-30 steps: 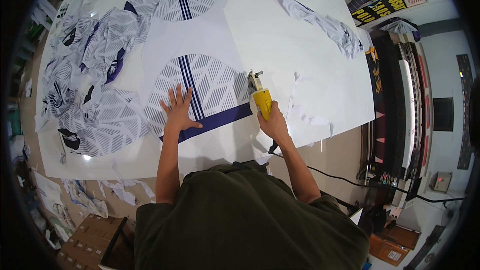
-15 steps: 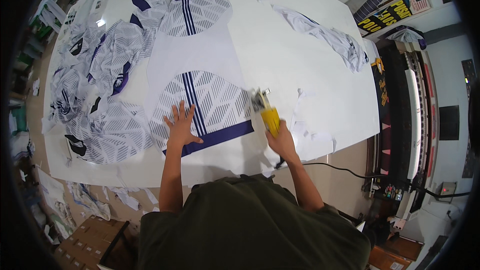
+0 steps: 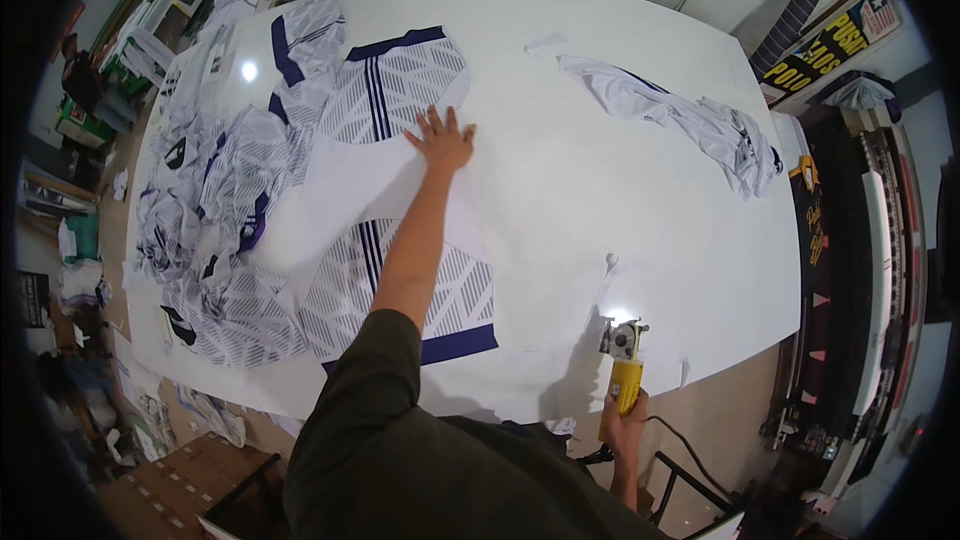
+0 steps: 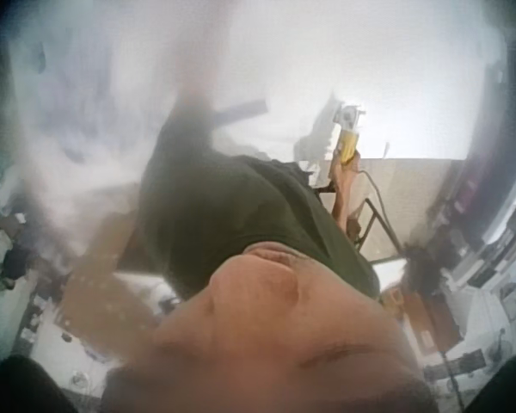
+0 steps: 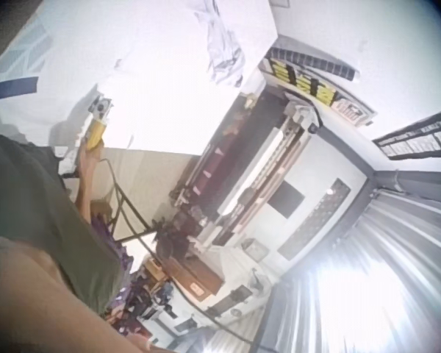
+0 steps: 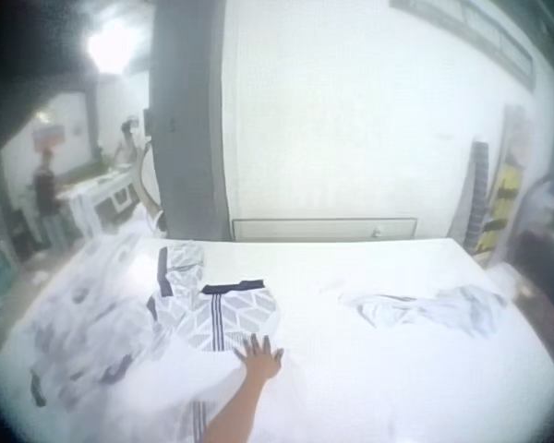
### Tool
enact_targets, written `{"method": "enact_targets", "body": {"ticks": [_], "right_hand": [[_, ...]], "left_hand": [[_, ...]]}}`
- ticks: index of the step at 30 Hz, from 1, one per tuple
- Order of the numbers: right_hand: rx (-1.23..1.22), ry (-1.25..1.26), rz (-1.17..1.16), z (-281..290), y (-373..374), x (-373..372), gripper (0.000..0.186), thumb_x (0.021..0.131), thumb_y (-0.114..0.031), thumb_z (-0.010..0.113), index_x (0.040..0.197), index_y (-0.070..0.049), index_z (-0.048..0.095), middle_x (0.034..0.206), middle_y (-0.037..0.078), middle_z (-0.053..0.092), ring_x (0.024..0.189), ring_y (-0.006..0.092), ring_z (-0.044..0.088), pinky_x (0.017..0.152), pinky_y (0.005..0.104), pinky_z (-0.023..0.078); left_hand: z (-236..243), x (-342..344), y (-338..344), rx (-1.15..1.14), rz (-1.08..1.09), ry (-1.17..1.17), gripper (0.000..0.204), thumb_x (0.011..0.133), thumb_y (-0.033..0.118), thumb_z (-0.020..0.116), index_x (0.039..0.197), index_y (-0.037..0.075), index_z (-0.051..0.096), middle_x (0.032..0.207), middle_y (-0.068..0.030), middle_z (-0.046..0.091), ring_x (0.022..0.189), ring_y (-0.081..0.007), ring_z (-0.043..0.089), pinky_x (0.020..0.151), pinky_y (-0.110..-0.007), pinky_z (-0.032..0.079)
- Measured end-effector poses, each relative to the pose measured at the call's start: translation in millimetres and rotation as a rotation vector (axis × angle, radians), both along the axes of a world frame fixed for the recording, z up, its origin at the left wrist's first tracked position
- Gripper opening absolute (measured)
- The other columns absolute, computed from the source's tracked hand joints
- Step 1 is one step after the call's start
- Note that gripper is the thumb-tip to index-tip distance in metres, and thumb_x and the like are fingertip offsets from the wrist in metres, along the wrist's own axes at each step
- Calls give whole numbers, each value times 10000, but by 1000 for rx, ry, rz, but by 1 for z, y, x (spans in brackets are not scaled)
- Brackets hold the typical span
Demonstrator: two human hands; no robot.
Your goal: The person uses a yellow electric fabric cutter to trim the edges of white sports jerseys with purple and blue patterns on a white table. The person repeatedly cuts the fabric, lifts the jersey to inspect the cut, and repositions it for further trimming.
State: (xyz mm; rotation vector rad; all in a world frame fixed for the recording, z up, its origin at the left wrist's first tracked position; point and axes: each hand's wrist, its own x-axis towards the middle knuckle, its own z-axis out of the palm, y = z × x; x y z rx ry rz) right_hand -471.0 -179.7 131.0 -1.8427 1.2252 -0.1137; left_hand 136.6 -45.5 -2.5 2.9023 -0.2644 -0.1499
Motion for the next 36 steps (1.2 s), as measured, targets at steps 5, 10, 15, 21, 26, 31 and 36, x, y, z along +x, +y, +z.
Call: {"method": "enact_targets", "body": {"ticks": [5, 10, 15, 21, 26, 31, 36], "right_hand": [[-45, -31, 119, -11, -9, 18, 536, 895, -162, 707, 1314, 77, 473, 1048, 239, 679, 942, 303, 688, 844, 417, 546], [15, -16, 200, 9, 3, 51, 569, 893, -197, 719, 1327, 64, 462, 999, 298, 705, 935, 440, 716, 817, 461, 551], [-88, 69, 290, 11, 43, 41, 620, 892, -290, 711, 1345, 47, 455, 1030, 346, 683, 972, 518, 674, 834, 537, 540], [-64, 191, 394, 27, 111, 24, 655, 882, -306, 716, 1374, 20, 431, 1063, 354, 671, 952, 523, 668, 818, 553, 541], [-126, 220, 438, 18, 162, -10, 652, 887, -315, 718, 1378, 3, 431, 1082, 330, 673, 947, 515, 671, 808, 542, 549], [-144, 266, 430, 14, 208, -38, 666, 902, -316, 711, 1397, 11, 409, 1146, 309, 647, 982, 502, 664, 796, 533, 554], [-157, 268, 373, 3, 230, -21, 614, 916, -303, 703, 1346, 11, 397, 1118, 329, 641, 955, 506, 662, 779, 551, 543]], "left_hand": [[-2, -75, -109, -26, -551, -69, 743, 1027, 623, 380, 1591, 140, 370, 1681, -198, 235, 1538, -473, 171, 1158, -758, 101], [21, -192, -98, -458, -1046, 135, 744, 1011, 558, 518, 1566, 79, 390, 1653, -235, 271, 1533, -415, 239, 1216, -636, 132], [43, -247, 65, -232, -686, 91, 978, 910, 669, 608, 1605, 52, 302, 1674, -274, 176, 1548, -487, 120, 1216, -661, 71], [33, -294, 186, -23, -595, 183, 1279, 710, 852, 672, 1646, 110, 215, 1697, -264, 77, 1554, -509, 18, 1179, -730, -2], [30, -298, 220, -18, -613, 144, 1300, 698, 839, 691, 1655, 126, 175, 1704, -254, 41, 1554, -512, 15, 1174, -737, 5], [49, -292, 237, 98, -635, 238, 1359, 640, 809, 755, 1661, 148, 149, 1709, -243, 27, 1549, -528, -9, 1162, -755, 27], [48, -295, 249, 105, -620, 292, 1397, 592, 806, 786, 1661, 161, 159, 1711, -238, 12, 1545, -537, -19, 1141, -787, 35]]}}
